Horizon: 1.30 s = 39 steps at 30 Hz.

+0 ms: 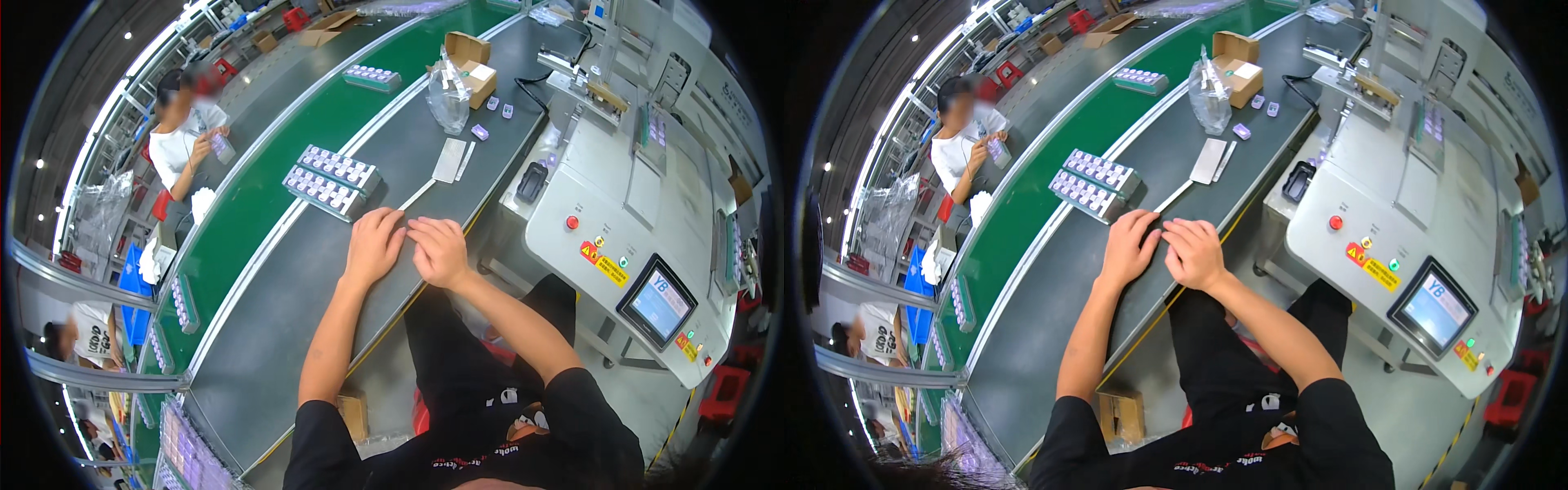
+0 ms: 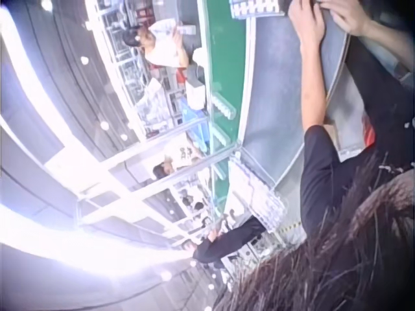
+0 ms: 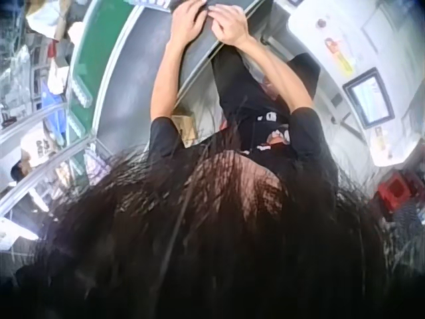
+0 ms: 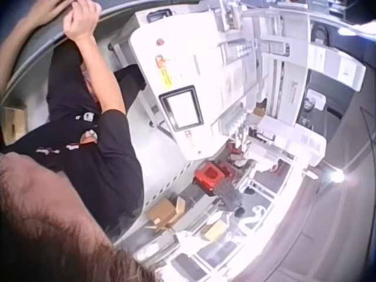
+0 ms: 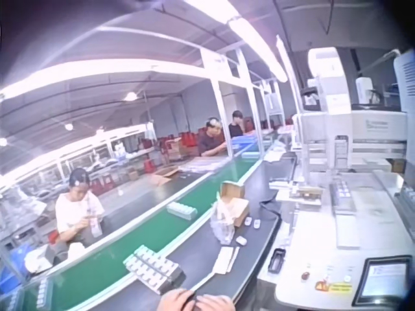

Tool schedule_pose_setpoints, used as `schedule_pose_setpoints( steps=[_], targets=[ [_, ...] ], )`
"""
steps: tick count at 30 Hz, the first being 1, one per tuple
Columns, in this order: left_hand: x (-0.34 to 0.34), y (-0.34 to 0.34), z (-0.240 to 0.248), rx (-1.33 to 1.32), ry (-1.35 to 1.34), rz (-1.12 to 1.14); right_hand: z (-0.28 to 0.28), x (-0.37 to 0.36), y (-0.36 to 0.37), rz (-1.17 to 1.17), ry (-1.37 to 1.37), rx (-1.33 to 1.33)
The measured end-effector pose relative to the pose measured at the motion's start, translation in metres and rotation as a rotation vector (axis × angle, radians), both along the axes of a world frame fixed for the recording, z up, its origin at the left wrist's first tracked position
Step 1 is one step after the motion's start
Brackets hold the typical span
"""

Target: Operates an automated component processing machine and organizes trays of electronic parts on a conveyor belt.

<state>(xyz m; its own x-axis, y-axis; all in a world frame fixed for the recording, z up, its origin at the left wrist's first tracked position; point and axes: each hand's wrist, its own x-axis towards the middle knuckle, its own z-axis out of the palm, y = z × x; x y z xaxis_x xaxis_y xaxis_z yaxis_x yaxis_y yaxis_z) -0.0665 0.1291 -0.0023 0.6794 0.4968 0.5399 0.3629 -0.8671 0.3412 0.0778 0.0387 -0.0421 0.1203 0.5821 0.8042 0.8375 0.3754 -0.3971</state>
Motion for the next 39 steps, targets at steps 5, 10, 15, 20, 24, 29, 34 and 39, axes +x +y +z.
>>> schedule_pose_setpoints(
  steps=[5, 10, 15, 20, 24, 29, 34, 39],
  targets=[
    [-0.004, 0.0, 0.001, 0.007, 0.025, 0.029, 0.001, -0.003, 0.002, 0.005, 0.02, 0.02],
    [-0.006, 0.001, 0.002, 0.008, 0.045, 0.033, 0.008, 0.009, 0.008, 0.048, 0.064, -0.061],
    [-0.003, 0.001, 0.003, 0.003, 0.029, 0.025, 0.019, 0.066, 0.031, -0.222, -0.053, -0.122],
    [-0.001, 0.003, 0.002, 0.021, 0.014, 0.018, 0.006, 0.075, 0.036, -0.214, -0.05, -0.154],
    [-0.001, 0.005, 0.001, 0.002, -0.006, -0.023, 0.007, 0.076, 0.033, -0.158, -0.031, -0.123],
    [0.005, 0.001, 0.003, 0.004, -0.028, 0.003, 0.007, 0.078, 0.032, -0.005, -0.049, -0.06],
    [0.002, 0.0, 0.002, 0.01, -0.023, 0.049, 0.018, 0.064, 0.03, 0.134, -0.144, -0.091],
    [0.0, 0.0, -0.003, 0.003, 0.018, 0.177, 0.024, 0.054, 0.032, 0.222, -0.188, -0.103]
  ],
)
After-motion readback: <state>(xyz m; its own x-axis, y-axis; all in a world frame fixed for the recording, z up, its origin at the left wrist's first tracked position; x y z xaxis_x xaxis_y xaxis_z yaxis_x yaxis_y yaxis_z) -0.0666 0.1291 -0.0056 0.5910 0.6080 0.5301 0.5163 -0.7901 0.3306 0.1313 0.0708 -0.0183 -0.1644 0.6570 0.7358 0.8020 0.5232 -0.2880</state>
